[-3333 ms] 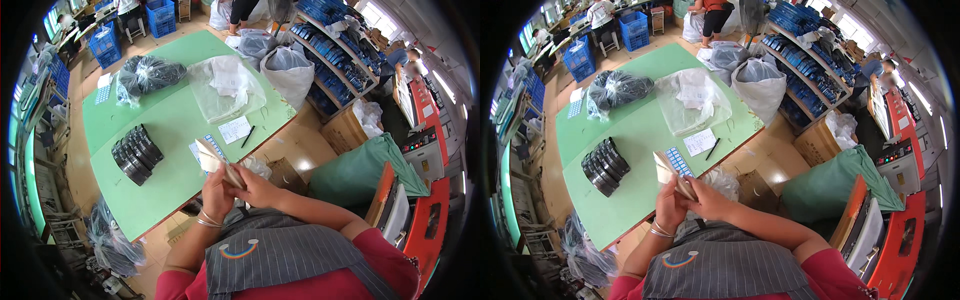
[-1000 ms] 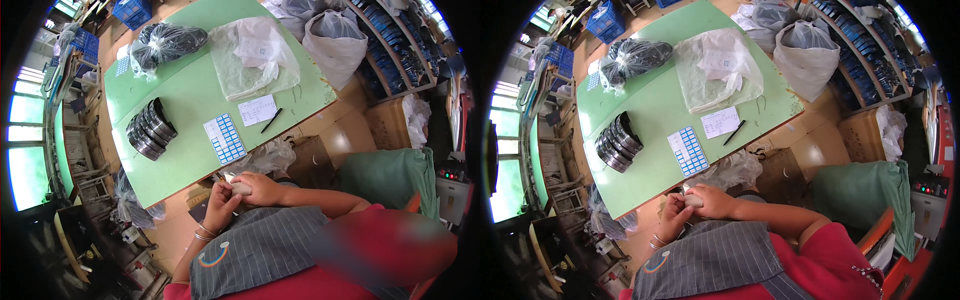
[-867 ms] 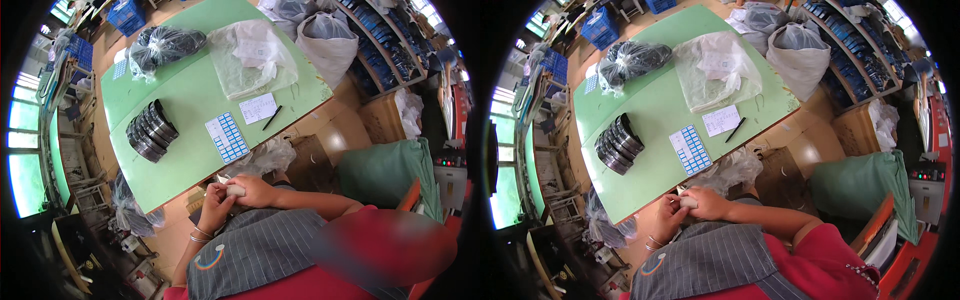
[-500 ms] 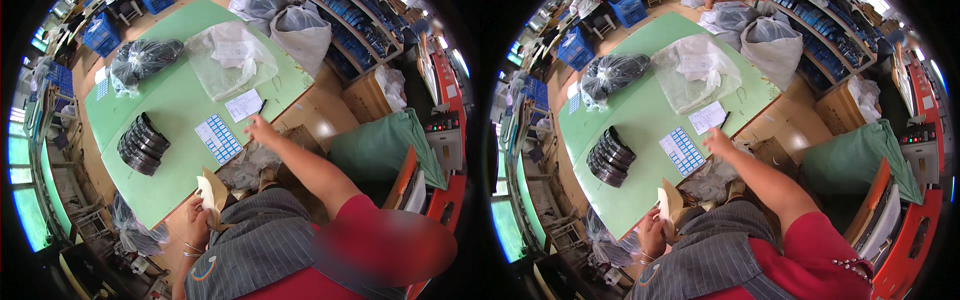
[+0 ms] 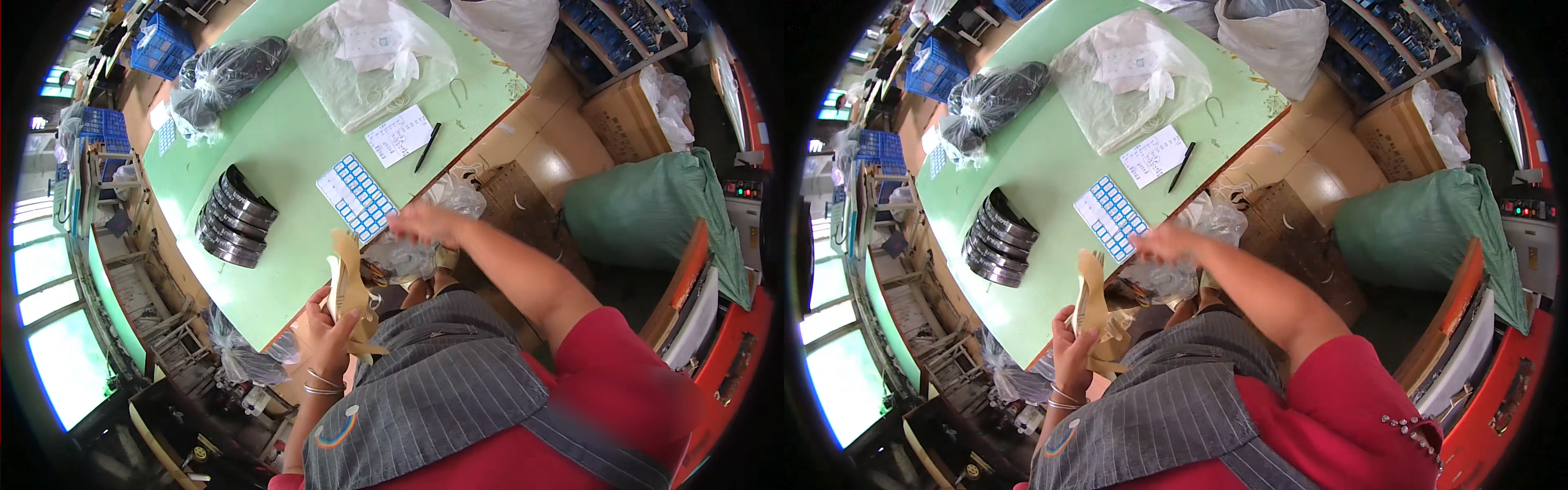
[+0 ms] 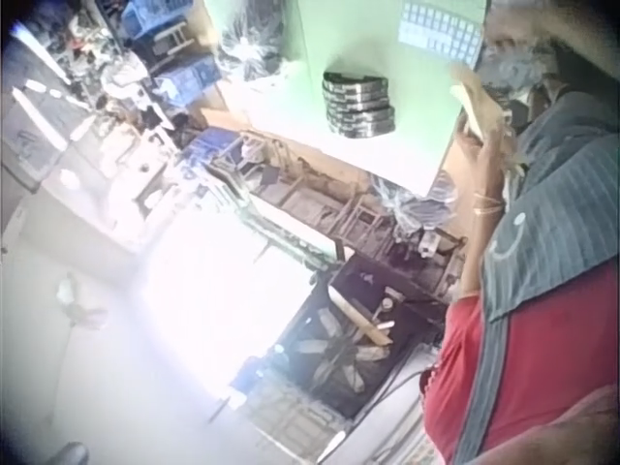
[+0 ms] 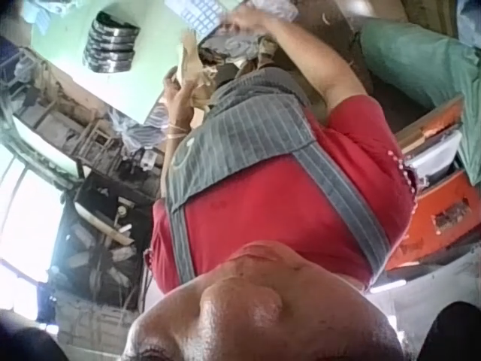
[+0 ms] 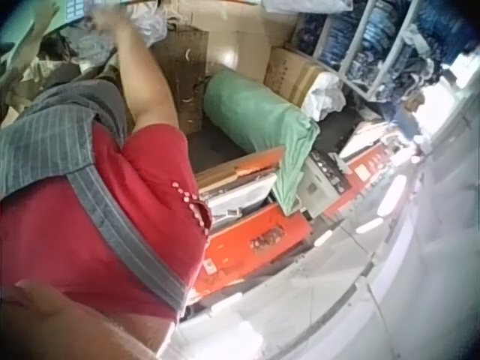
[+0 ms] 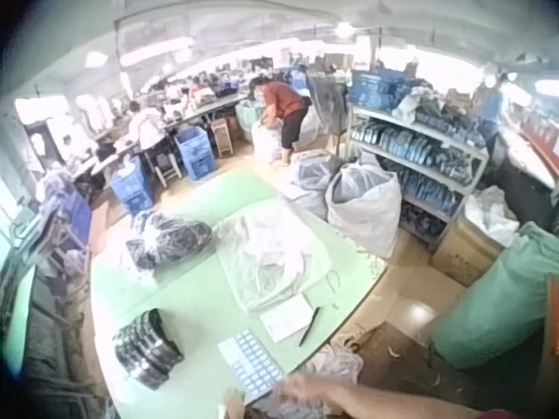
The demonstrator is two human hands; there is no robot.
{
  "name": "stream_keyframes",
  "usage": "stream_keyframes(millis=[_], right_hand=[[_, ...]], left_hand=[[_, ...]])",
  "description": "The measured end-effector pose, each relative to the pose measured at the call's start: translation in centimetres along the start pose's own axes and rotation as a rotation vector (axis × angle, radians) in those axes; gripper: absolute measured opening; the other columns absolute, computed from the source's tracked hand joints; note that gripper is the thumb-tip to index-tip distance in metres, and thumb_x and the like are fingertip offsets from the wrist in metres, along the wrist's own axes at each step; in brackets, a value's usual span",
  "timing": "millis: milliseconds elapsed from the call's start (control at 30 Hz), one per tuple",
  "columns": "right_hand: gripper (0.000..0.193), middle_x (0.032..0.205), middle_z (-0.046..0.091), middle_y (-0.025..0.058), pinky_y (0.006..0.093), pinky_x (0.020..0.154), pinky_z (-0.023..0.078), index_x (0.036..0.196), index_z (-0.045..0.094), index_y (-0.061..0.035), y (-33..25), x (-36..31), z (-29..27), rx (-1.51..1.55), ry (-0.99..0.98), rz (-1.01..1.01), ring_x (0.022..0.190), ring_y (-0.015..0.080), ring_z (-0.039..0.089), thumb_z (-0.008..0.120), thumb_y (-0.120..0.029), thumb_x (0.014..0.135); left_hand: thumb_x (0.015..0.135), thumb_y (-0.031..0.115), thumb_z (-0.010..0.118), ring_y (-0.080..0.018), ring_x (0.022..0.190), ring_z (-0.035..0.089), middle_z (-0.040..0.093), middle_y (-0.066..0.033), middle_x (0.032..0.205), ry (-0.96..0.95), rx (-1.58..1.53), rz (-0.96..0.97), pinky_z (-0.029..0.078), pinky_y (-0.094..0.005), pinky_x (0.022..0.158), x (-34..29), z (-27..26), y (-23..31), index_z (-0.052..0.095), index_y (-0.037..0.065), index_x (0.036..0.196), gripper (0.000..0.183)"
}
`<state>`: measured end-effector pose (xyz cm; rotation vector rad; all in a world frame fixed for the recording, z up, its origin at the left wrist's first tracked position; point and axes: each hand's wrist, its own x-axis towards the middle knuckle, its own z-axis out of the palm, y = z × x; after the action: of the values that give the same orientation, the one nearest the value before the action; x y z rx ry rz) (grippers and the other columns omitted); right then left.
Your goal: Using a hydraulic press machine and metal dies to cut shoe components from white leather sheets.
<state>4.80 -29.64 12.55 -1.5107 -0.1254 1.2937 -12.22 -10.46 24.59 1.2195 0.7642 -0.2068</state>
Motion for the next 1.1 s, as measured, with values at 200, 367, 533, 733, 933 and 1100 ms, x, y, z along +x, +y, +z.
stream_keyframes(millis=[200, 367, 533, 733, 933, 1100], right_hand=[[0.051, 0.087, 0.060, 0.0036, 0.0262, 0.054, 0.044, 0.100, 0.057, -0.0051, 3.7, -5.8, 6.0, 0.967, -0.470, 0.027, 0.066, 0.0129, 0.056, 0.048, -0.054, 0.088], [0.030, 0.088, 0.060, 0.0056, 0.0303, 0.065, 0.050, 0.104, 0.056, -0.0021, 1.3, -7.5, 5.6, 1.036, -0.052, -0.141, 0.073, 0.0162, 0.059, 0.060, -0.026, 0.086], [0.021, 0.085, 0.061, 0.0069, 0.0294, 0.065, 0.049, 0.099, 0.060, 0.0000, 0.2, -11.0, 4.3, 0.631, 0.119, -0.331, 0.076, 0.0157, 0.061, 0.059, -0.017, 0.087], [0.029, 0.092, 0.060, 0.0142, 0.0342, 0.073, 0.045, 0.100, 0.061, -0.0014, 0.9, -13.1, 3.0, -0.079, 0.656, -0.658, 0.087, 0.0233, 0.059, 0.055, -0.027, 0.089], [0.028, 0.092, 0.061, 0.0089, 0.0336, 0.070, 0.045, 0.100, 0.059, -0.0029, 7.4, -12.5, 3.1, 0.350, 0.578, -0.558, 0.082, 0.0181, 0.056, 0.051, -0.029, 0.091], [0.018, 0.084, 0.060, 0.0023, 0.0218, 0.060, 0.043, 0.106, 0.054, -0.0023, 7.5, -14.5, 6.6, 0.485, 0.507, -0.245, 0.068, 0.0070, 0.052, 0.049, -0.012, 0.092]], left_hand=[[0.075, 0.015, 0.065, -0.0286, 0.093, 0.060, 0.058, -0.0191, 0.101, -0.458, 1.133, 0.300, 0.048, -0.0354, 0.078, 0.6, 4.3, 1.1, 0.034, 0.005, 0.122, 0.057], [0.080, 0.020, 0.063, -0.0239, 0.099, 0.057, 0.056, -0.0189, 0.104, -0.555, 0.999, 0.311, 0.045, -0.0357, 0.085, 0.3, 6.4, -0.1, 0.031, 0.001, 0.120, 0.055], [0.088, 0.018, 0.058, -0.0186, 0.098, 0.054, 0.054, -0.0163, 0.107, -0.518, 0.330, -0.064, 0.044, -0.0309, 0.084, 1.2, 8.9, -0.7, 0.032, -0.001, 0.116, 0.043], [0.094, 0.017, 0.048, -0.0109, 0.099, 0.050, 0.053, -0.0062, 0.110, -0.650, 0.428, -0.009, 0.042, -0.0264, 0.085, 2.5, 12.0, -3.5, 0.040, 0.000, 0.122, 0.033], [0.094, 0.015, 0.049, -0.0092, 0.088, 0.054, 0.058, -0.0025, 0.098, -0.672, 0.233, -0.258, 0.044, -0.0234, 0.077, 2.4, 11.9, -2.7, 0.050, 0.001, 0.113, 0.024], [0.092, 0.014, 0.053, -0.0082, 0.079, 0.055, 0.060, -0.0024, 0.090, -0.640, 0.289, -0.306, 0.045, -0.0226, 0.070, 2.4, 8.9, -1.8, 0.054, 0.000, 0.108, 0.021]])
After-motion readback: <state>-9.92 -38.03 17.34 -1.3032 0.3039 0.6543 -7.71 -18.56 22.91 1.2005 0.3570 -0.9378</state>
